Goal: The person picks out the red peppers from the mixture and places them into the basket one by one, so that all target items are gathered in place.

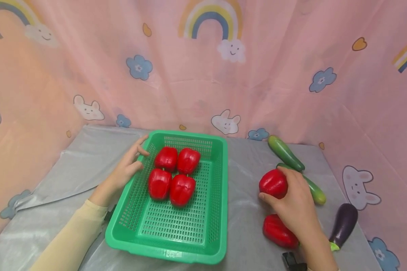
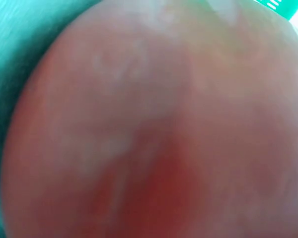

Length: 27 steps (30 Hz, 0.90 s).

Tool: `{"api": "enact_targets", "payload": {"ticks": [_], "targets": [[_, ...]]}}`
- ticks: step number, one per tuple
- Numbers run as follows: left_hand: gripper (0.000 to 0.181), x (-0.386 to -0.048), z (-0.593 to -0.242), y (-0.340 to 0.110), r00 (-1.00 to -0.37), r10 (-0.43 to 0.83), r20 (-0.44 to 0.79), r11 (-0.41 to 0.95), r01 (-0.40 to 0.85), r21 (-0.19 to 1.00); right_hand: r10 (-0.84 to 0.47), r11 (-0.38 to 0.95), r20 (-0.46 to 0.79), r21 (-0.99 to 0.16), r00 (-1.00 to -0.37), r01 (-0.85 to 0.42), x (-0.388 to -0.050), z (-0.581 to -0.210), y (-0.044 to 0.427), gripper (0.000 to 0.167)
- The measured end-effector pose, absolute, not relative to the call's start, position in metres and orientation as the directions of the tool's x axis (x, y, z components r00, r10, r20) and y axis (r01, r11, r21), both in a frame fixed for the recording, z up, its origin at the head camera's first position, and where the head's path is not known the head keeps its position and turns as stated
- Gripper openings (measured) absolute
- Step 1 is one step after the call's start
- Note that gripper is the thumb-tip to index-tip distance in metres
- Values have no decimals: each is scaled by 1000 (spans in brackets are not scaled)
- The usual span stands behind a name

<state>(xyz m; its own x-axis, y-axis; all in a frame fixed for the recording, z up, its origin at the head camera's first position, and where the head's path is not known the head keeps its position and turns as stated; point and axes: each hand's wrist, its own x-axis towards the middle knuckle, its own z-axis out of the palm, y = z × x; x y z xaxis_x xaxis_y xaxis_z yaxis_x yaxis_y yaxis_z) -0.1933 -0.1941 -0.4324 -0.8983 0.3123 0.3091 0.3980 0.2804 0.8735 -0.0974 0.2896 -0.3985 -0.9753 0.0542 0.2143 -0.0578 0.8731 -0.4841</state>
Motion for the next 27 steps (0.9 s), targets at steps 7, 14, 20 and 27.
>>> {"api": "enact_targets", "payload": {"ticks": [7,14,20,27], "targets": [[24,-193,-432,-194,-897,313,310,281,400,872,31,868,270,-485,-962,-108,-97,-396,291,110],[25,-195,-434,-195,-892,324,315,269,406,874,43,864,253,-495,-966,-91,-97,-392,288,118],[25,-195,-434,-195,-892,324,314,269,405,874,66,855,234,-514,-970,-66,-97,-389,284,119],[25,-194,-433,-194,-895,321,310,267,400,877,74,865,262,-497,-962,-69,-97,-382,276,118]]}}
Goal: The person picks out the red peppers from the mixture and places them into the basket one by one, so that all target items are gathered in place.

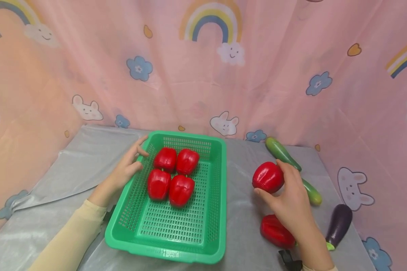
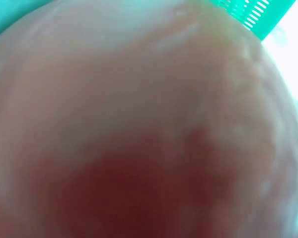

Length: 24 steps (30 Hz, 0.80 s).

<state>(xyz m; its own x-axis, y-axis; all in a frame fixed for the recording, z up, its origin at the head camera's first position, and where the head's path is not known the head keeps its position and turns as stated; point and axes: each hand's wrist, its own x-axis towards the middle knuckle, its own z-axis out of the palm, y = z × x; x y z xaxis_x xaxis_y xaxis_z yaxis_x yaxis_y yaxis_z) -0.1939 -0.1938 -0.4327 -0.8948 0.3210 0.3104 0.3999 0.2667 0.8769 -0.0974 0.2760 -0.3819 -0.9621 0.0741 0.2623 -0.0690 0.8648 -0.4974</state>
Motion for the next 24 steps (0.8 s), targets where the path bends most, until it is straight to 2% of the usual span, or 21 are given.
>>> {"api": "enact_targets", "payload": {"ticks": [16,24], "targets": [[25,-195,-434,-194,-890,326,320,256,409,876,22,835,378,-517,-925,-191,-95,-370,263,108],[25,-194,-432,-193,-888,325,326,242,411,879,2,823,396,-522,-918,-223,-94,-365,253,102]]}}
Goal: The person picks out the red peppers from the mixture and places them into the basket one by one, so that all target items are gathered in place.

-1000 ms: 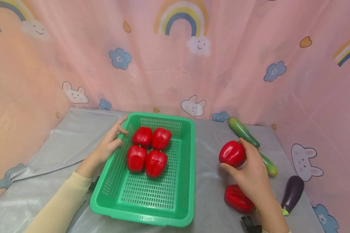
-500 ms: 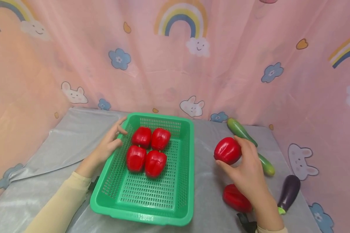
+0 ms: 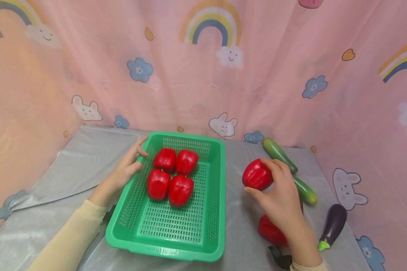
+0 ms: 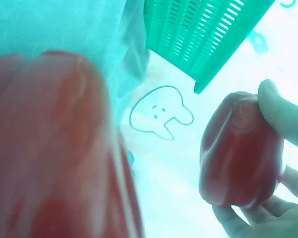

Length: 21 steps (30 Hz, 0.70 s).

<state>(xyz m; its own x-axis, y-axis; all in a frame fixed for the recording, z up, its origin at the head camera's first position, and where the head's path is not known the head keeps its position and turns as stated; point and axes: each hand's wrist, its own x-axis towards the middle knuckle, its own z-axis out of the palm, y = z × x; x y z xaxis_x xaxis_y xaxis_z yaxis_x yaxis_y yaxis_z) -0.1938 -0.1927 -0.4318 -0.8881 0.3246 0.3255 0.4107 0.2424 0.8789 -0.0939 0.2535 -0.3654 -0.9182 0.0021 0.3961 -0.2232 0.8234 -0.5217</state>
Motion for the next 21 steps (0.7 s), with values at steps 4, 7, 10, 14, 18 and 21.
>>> {"api": "enact_targets", "payload": {"ticks": [4,7,10,14,18,21], "targets": [[24,-193,-430,-192,-890,319,327,254,412,875,-6,822,402,-520,-916,-234,-94,-363,249,100],[24,-194,-431,-192,-890,321,325,261,413,873,-10,821,402,-520,-916,-237,-94,-361,246,100],[24,-195,-432,-192,-889,325,323,263,413,872,-13,818,407,-521,-913,-244,-94,-360,241,101],[24,-196,-434,-192,-888,325,326,258,415,873,-24,807,425,-526,-905,-269,-95,-358,236,101],[24,-196,-434,-192,-889,322,325,260,413,873,-38,796,448,-527,-893,-298,-95,-356,230,99],[24,-195,-434,-192,-890,321,323,260,411,874,-40,788,473,-527,-880,-319,-95,-355,224,96]]}}
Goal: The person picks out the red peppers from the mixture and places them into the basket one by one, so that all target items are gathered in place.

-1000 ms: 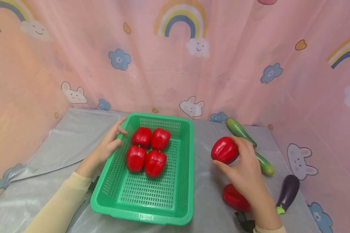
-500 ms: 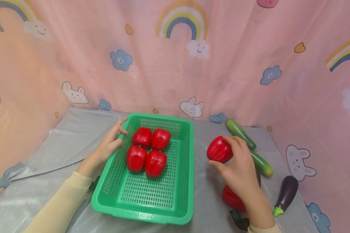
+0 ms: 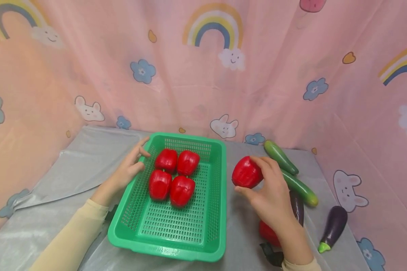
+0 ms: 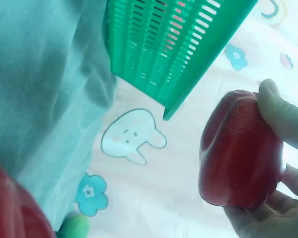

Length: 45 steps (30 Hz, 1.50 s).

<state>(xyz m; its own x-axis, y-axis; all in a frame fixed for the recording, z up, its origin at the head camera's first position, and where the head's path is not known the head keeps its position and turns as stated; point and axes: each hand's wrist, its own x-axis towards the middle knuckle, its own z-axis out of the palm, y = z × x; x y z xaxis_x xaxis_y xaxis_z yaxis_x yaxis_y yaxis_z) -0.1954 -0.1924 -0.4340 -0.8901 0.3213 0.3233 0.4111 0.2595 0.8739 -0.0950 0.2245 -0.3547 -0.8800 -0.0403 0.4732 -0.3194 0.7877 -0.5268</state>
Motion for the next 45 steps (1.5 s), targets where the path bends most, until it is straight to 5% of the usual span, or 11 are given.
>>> {"api": "enact_targets", "payload": {"ticks": [31,45], "targets": [[26,-195,-433,-192,-889,324,324,245,410,879,-125,674,499,-592,-858,-443,-97,-337,182,90],[25,-194,-434,-193,-892,324,316,246,402,882,-204,645,563,-538,-801,-543,-100,-320,165,90]]}}
